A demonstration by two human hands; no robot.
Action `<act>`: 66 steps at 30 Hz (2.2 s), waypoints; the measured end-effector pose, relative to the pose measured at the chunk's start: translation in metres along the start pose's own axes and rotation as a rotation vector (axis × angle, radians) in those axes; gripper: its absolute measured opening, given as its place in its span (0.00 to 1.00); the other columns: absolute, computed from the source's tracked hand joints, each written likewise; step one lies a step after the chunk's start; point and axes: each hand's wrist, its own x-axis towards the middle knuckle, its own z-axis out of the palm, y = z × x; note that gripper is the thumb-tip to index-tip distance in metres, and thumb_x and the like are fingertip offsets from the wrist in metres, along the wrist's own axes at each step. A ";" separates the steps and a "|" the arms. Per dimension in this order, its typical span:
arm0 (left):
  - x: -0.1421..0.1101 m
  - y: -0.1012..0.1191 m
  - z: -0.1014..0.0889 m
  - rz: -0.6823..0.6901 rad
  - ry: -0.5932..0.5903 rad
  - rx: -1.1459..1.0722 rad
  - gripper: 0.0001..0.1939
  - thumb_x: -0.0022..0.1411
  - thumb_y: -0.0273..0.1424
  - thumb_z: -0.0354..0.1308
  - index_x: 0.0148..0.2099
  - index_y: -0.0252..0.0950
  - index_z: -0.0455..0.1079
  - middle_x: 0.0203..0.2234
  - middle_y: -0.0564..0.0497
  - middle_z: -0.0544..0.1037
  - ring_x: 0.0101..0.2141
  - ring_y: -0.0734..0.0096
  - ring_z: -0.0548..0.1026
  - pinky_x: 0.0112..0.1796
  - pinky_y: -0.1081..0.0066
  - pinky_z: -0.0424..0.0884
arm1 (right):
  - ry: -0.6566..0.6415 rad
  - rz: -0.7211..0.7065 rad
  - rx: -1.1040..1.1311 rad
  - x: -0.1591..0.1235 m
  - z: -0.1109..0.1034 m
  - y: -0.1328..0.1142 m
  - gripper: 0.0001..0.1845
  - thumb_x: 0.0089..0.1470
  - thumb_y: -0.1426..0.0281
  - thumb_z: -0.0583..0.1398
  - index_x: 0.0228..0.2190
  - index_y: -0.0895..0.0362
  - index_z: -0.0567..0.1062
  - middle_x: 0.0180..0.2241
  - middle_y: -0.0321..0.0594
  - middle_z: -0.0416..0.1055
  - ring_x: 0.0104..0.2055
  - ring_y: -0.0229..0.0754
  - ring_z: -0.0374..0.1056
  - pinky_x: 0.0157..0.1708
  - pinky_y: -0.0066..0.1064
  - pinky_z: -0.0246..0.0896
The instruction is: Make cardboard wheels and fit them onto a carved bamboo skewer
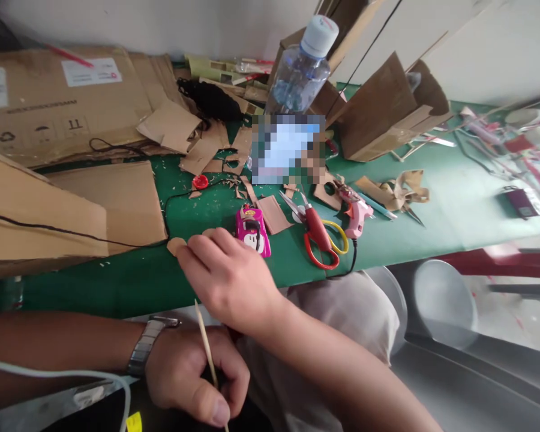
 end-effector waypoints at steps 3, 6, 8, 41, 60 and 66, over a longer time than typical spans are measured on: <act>-0.002 -0.002 0.001 -0.037 -0.029 -0.017 0.15 0.64 0.43 0.63 0.33 0.37 0.71 0.24 0.53 0.72 0.26 0.72 0.69 0.28 0.72 0.64 | -0.179 -0.007 -0.012 0.014 0.022 -0.008 0.21 0.74 0.71 0.53 0.60 0.64 0.76 0.60 0.52 0.76 0.51 0.56 0.68 0.48 0.49 0.75; -0.003 -0.002 0.002 -0.092 -0.029 -0.059 0.21 0.66 0.50 0.62 0.34 0.36 0.71 0.25 0.52 0.72 0.26 0.72 0.68 0.28 0.72 0.64 | -0.284 0.010 -0.028 0.024 0.036 -0.010 0.22 0.73 0.73 0.53 0.62 0.65 0.74 0.64 0.53 0.73 0.52 0.57 0.67 0.51 0.51 0.73; -0.004 0.000 0.002 -0.091 -0.029 -0.082 0.28 0.66 0.57 0.60 0.34 0.36 0.70 0.25 0.51 0.71 0.26 0.72 0.67 0.28 0.72 0.63 | -0.342 0.039 -0.011 0.027 0.039 -0.009 0.20 0.74 0.74 0.51 0.58 0.63 0.76 0.56 0.53 0.78 0.48 0.55 0.67 0.50 0.48 0.72; -0.008 -0.008 0.009 -0.012 0.165 -0.034 0.46 0.64 0.70 0.26 0.34 0.37 0.67 0.16 0.56 0.59 0.17 0.74 0.57 0.21 0.69 0.55 | -0.027 0.175 0.182 0.013 0.021 0.010 0.26 0.70 0.80 0.50 0.63 0.60 0.74 0.63 0.56 0.74 0.63 0.54 0.70 0.63 0.52 0.71; -0.005 -0.015 0.017 0.231 0.497 -0.130 0.37 0.73 0.62 0.39 0.34 0.35 0.69 0.16 0.58 0.59 0.14 0.79 0.55 0.16 0.75 0.49 | 0.167 0.376 0.625 -0.001 -0.024 0.017 0.18 0.65 0.76 0.60 0.55 0.56 0.78 0.47 0.44 0.79 0.46 0.45 0.75 0.47 0.39 0.75; 0.001 -0.014 0.018 0.398 0.614 -0.190 0.24 0.79 0.50 0.46 0.46 0.36 0.71 0.18 0.59 0.63 0.17 0.80 0.57 0.19 0.79 0.53 | 0.149 0.570 1.090 -0.023 -0.037 0.026 0.16 0.68 0.68 0.62 0.55 0.52 0.81 0.45 0.42 0.79 0.36 0.41 0.72 0.37 0.36 0.72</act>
